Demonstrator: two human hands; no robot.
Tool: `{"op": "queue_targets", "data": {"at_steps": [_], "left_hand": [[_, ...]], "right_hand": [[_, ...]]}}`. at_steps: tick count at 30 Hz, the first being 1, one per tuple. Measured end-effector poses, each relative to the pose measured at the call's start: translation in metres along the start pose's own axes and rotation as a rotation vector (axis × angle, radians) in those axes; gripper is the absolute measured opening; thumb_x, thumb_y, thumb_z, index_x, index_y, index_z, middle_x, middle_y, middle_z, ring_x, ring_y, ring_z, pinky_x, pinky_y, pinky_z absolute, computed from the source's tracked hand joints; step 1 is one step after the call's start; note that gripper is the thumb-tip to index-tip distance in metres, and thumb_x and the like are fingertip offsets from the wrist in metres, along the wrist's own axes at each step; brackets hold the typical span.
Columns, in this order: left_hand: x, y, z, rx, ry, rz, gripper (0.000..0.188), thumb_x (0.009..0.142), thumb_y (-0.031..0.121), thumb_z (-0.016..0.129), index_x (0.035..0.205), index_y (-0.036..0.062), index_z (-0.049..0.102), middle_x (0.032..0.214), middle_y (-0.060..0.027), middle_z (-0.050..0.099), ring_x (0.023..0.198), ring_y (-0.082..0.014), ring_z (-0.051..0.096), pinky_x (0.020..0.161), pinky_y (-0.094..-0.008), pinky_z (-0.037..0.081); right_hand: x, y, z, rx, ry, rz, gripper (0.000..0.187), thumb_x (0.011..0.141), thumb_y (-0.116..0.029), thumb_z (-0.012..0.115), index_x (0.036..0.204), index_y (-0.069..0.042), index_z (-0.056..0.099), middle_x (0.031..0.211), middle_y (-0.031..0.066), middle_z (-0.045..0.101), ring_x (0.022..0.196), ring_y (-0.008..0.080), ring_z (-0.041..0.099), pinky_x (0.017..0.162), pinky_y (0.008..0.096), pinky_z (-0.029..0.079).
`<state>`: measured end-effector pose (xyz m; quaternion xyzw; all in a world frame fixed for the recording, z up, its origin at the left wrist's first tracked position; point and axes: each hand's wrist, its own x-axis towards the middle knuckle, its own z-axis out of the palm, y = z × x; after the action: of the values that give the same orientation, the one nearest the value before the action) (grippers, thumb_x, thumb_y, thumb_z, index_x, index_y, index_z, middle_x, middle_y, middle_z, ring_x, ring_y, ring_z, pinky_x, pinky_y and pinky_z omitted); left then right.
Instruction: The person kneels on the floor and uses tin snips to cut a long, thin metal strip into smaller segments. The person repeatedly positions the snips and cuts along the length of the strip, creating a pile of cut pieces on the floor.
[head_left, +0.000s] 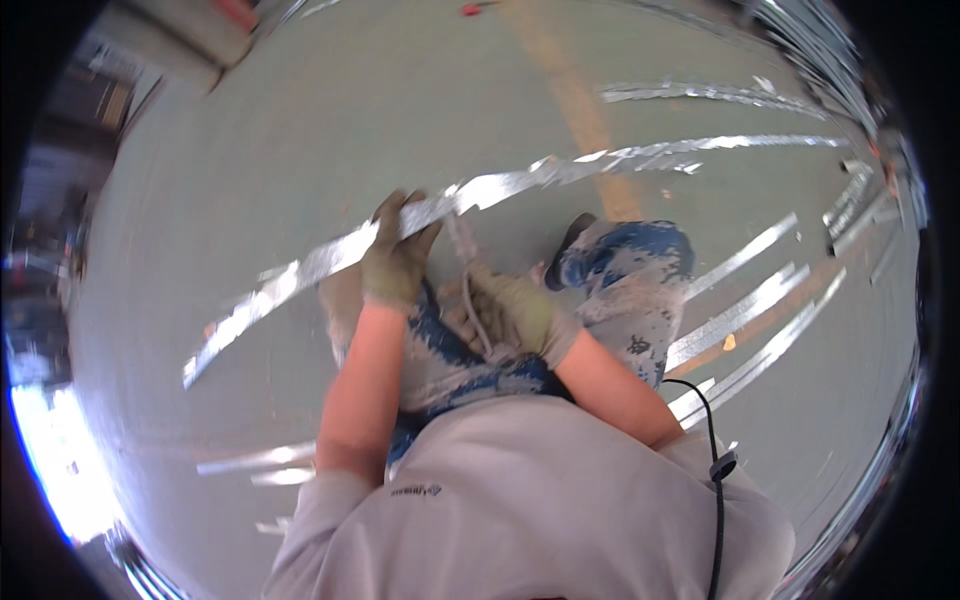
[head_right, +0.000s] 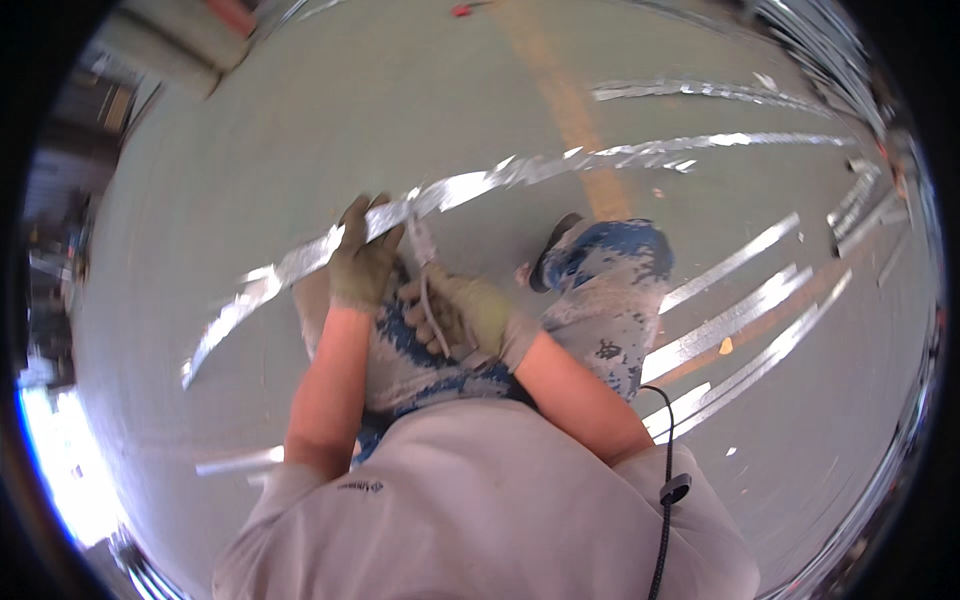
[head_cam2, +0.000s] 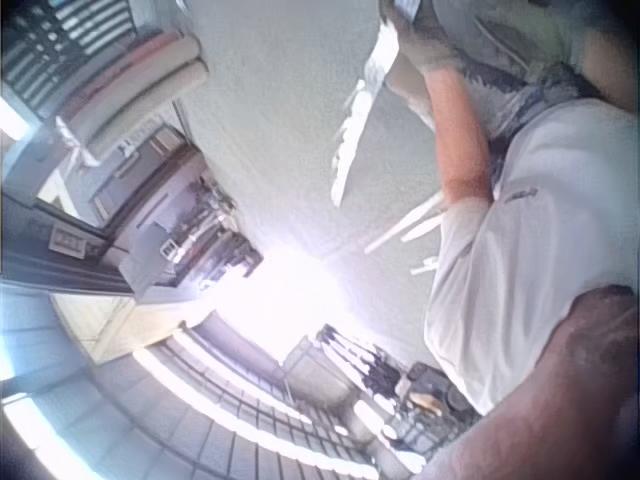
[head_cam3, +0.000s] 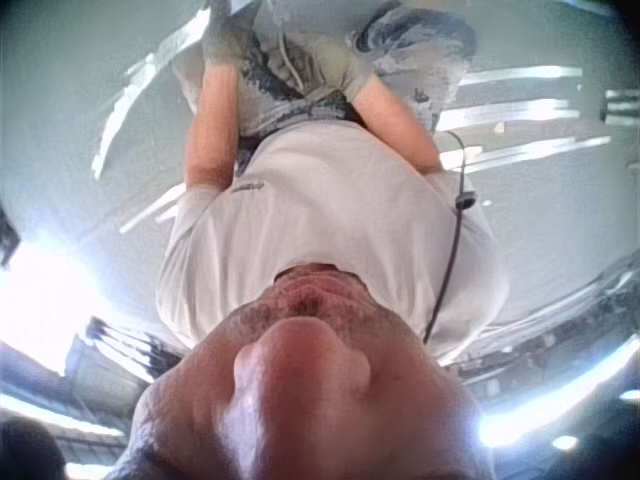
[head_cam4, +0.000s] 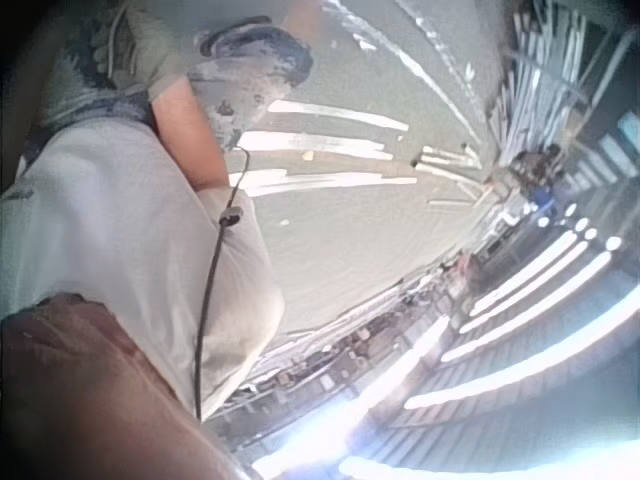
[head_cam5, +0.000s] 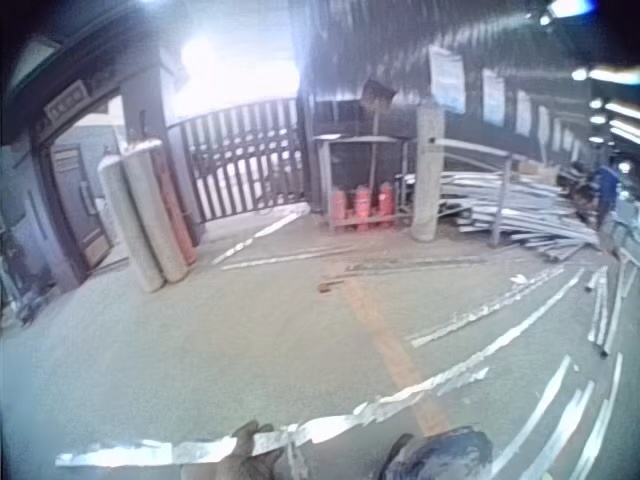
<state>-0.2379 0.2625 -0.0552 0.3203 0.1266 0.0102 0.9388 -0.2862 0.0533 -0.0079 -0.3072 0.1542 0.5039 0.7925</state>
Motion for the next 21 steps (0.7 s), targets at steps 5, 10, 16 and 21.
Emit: {"op": "queue_targets", "data": {"at_steps": [5, 10, 16, 21], "left_hand": [[0.0, 0.004, -0.007, 0.013, -0.05, 0.008, 0.043, 0.104, 0.028, 0.063, 0.14, 0.0056, 0.054, 0.141, -0.0184, 0.059, 0.128, -0.0357, 0.062, 0.105, -0.0472, 0.059], [-0.002, 0.008, -0.003, -0.006, -0.1, -0.013, 0.044, 0.104, 0.026, 0.063, 0.141, 0.0058, 0.053, 0.142, -0.0187, 0.058, 0.127, -0.0363, 0.063, 0.105, -0.0474, 0.059], [-0.009, 0.012, 0.005, 0.077, -0.061, 0.06, 0.042, 0.106, 0.03, 0.059, 0.139, 0.0052, 0.054, 0.141, -0.0177, 0.059, 0.129, -0.0346, 0.062, 0.108, -0.0479, 0.056], [-0.009, 0.012, 0.016, 0.027, -0.12, 0.028, 0.037, 0.105, 0.023, 0.062, 0.135, 0.0012, 0.059, 0.136, -0.0175, 0.064, 0.128, -0.0321, 0.062, 0.108, -0.046, 0.056]], "right_hand": [[-0.004, -0.005, -0.001, 0.131, -0.128, -0.016, 0.051, 0.11, -0.05, 0.046, 0.113, -0.005, 0.069, 0.076, 0.006, 0.07, 0.056, 0.0186, 0.065, 0.049, 0.0333, 0.052], [0.0, -0.001, -0.007, 0.24, -0.259, -0.014, 0.05, 0.108, -0.051, 0.05, 0.112, -0.005, 0.069, 0.076, 0.0053, 0.071, 0.054, 0.0177, 0.065, 0.045, 0.0306, 0.05], [0.001, 0.011, -0.013, 0.391, -0.468, 0.05, 0.052, 0.102, -0.059, 0.058, 0.114, -0.011, 0.069, 0.075, 0.0007, 0.066, 0.053, 0.0158, 0.057, 0.046, 0.0311, 0.041], [0.0, 0.01, -0.008, 0.366, -0.359, 0.076, 0.05, 0.104, -0.057, 0.054, 0.118, -0.011, 0.067, 0.076, 0.0007, 0.064, 0.056, 0.015, 0.058, 0.047, 0.0303, 0.042]]}}
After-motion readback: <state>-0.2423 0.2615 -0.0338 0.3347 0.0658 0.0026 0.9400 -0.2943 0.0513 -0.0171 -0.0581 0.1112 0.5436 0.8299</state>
